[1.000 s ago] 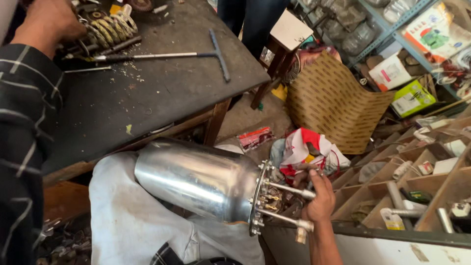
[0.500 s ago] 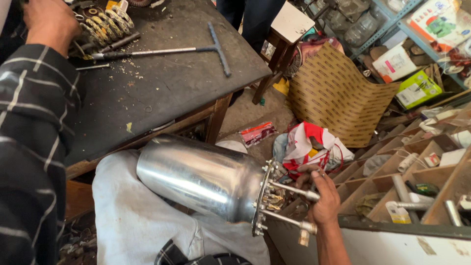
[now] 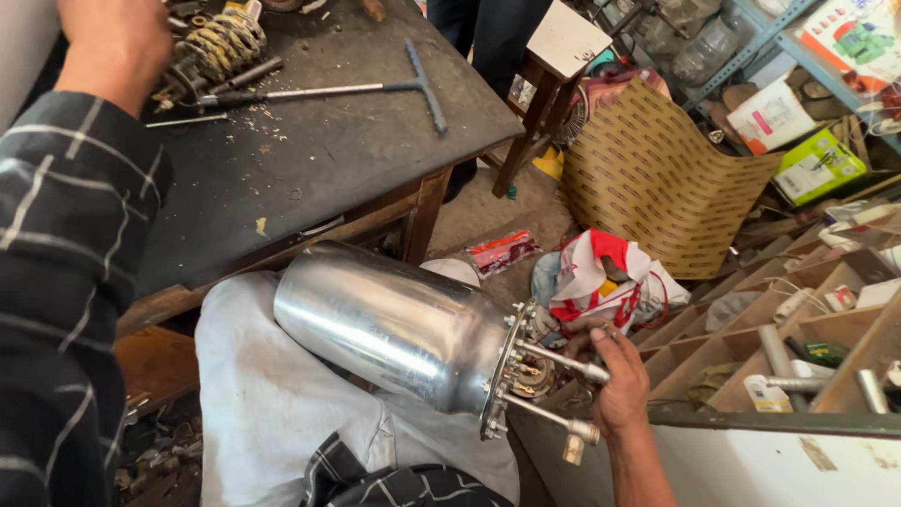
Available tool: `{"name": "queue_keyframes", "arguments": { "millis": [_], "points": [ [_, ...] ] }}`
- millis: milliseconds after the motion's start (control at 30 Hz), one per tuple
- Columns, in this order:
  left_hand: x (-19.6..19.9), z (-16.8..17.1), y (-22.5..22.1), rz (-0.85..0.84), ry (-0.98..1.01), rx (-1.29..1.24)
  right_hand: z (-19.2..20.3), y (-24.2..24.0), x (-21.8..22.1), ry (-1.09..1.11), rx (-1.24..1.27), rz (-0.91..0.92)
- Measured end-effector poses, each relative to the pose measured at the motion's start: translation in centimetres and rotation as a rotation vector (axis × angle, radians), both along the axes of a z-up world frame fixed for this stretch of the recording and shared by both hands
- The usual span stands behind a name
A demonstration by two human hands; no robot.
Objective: The person uses pliers and a wrench to tighten bolts on a cylindrical metal appliance component held on their lap. They repeatedly adjust the tool positions and apply torque to secure the fasteners.
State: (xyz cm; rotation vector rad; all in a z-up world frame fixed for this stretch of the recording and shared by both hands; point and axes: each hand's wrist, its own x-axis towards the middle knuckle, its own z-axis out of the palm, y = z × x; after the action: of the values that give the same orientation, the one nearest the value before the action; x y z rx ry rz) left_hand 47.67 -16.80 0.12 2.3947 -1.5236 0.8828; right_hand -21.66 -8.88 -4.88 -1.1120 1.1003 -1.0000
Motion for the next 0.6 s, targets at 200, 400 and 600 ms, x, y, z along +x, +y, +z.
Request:
{"name": "queue_keyframes", "arguments": {
  "millis": [200, 400, 600],
  "points": [
    [-6.2, 2.1, 3.4, -0.247, -0.048, -0.122, -1.2, -0.5, -0.7, -0.006, 0.009, -0.005],
    [-8.7, 0.7, 6.8, -0.39, 0.299, 0.179, -5.1, -1.1, -3.2, 0.218, -0.256, -0.092],
    [-7.6, 0.7, 7.3, -0.55, 0.182, -0.017, -5.6, -2.4, -2.5, 0.12, -0.056, -0.092]
  ]
}}
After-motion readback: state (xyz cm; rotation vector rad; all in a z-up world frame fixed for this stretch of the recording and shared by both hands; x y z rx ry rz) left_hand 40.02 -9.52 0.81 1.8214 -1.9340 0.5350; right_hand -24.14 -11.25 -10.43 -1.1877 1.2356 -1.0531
